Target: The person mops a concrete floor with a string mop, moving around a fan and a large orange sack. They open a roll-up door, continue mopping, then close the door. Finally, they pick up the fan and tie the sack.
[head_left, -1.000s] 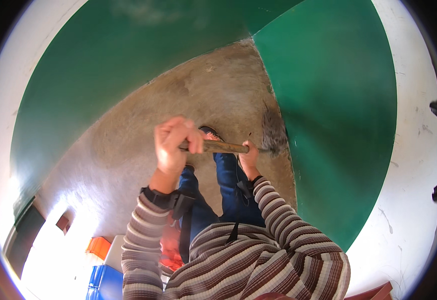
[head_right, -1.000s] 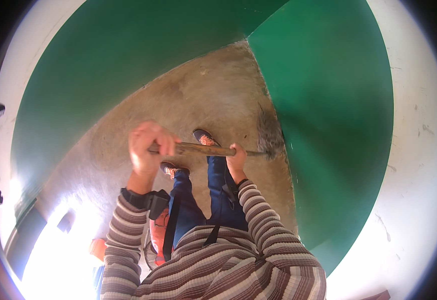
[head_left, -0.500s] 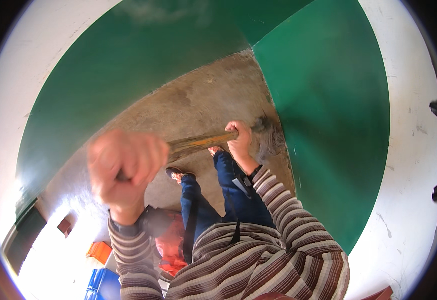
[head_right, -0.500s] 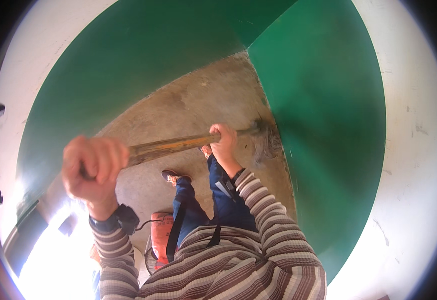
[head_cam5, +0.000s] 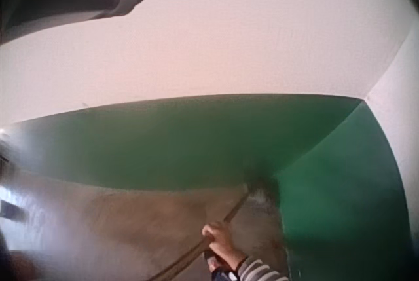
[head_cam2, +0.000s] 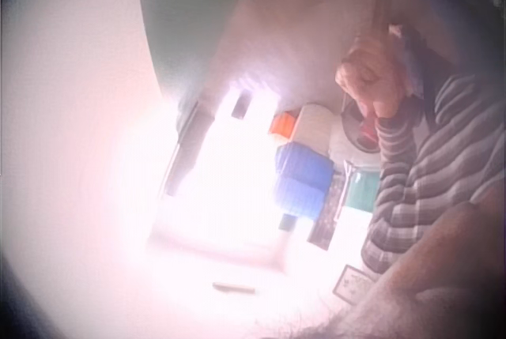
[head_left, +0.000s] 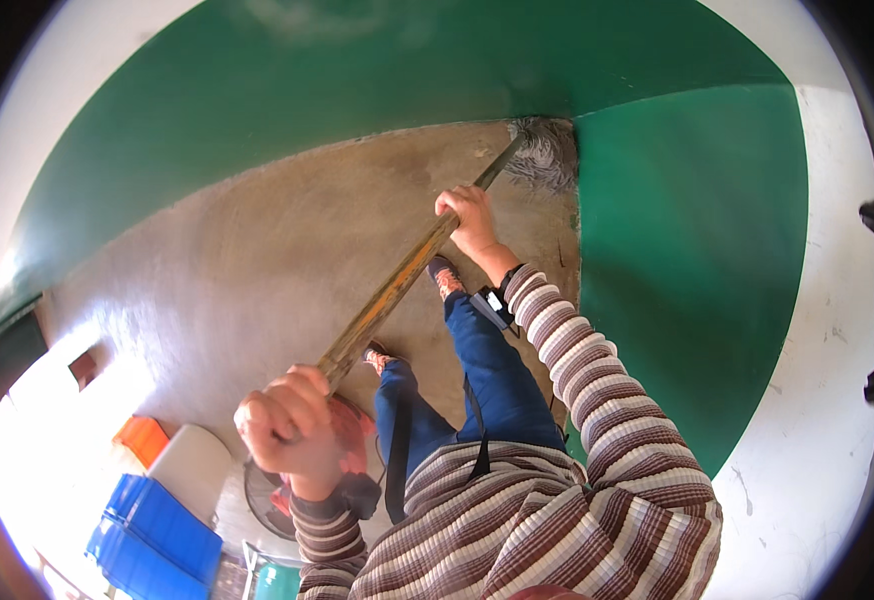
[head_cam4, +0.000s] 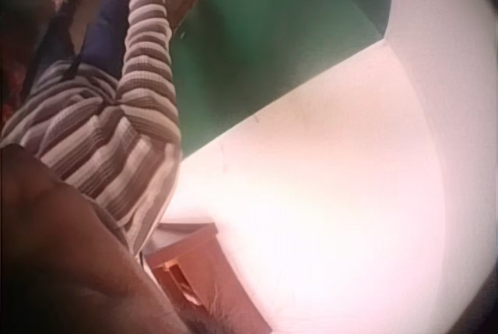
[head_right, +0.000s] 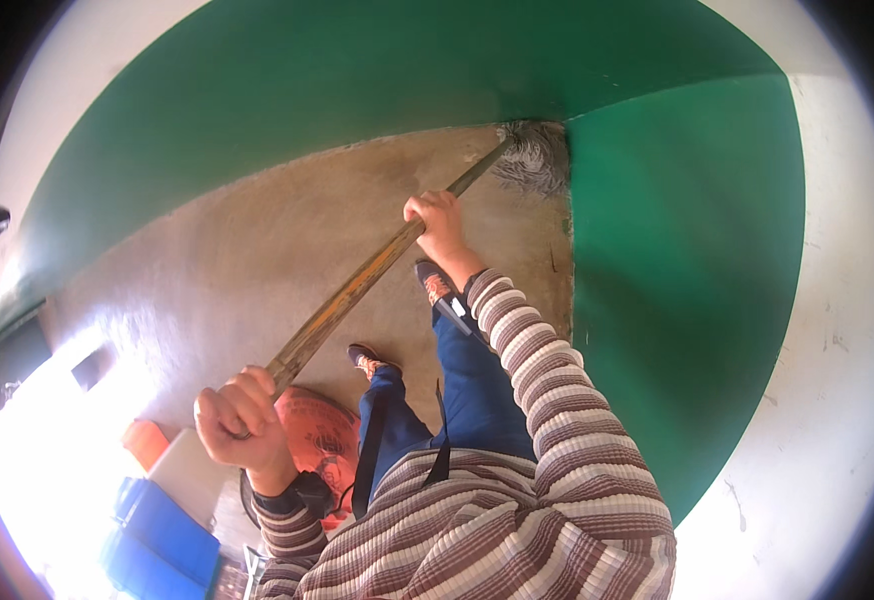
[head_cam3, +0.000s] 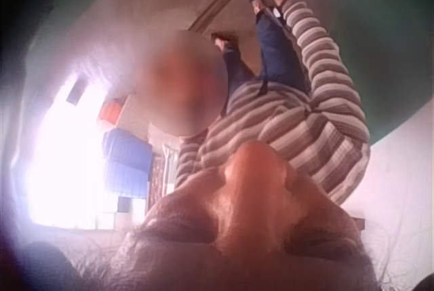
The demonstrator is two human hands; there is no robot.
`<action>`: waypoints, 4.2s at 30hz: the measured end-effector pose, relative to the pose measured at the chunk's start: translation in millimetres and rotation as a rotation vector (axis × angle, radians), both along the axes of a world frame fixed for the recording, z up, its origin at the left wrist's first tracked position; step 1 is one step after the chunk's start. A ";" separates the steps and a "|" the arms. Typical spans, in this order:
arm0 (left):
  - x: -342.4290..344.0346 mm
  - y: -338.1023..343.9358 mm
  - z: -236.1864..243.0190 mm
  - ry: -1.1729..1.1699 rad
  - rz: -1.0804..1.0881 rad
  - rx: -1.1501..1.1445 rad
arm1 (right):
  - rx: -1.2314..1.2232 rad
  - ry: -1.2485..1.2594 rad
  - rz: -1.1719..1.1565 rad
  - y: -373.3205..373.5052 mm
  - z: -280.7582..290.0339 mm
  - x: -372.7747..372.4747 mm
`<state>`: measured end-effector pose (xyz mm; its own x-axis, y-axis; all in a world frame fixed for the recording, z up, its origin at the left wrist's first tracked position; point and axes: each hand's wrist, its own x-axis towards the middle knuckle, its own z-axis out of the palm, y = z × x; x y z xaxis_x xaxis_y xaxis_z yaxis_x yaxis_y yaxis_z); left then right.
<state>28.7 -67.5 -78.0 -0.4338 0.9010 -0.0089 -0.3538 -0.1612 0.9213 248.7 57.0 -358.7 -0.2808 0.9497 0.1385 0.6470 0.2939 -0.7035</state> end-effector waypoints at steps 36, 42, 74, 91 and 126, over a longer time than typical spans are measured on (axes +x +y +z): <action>-240.6 -578.1 110.9 0.229 1.509 -0.188 | -0.160 0.148 1.270 -556.4 31.2 -512.1; -222.8 -569.5 75.6 0.094 1.332 -0.174 | -0.209 -0.062 1.217 -488.3 23.4 -417.2; 137.5 -674.9 142.7 0.089 1.945 -0.359 | -0.155 0.104 1.617 -685.6 44.8 -154.8; 438.8 -866.6 84.0 0.127 0.642 -2.194 | -0.541 -0.516 2.662 -778.6 10.2 18.8; 264.0 -733.6 -111.3 0.262 -0.141 -1.795 | 0.166 -0.497 1.922 -627.7 -73.8 -125.1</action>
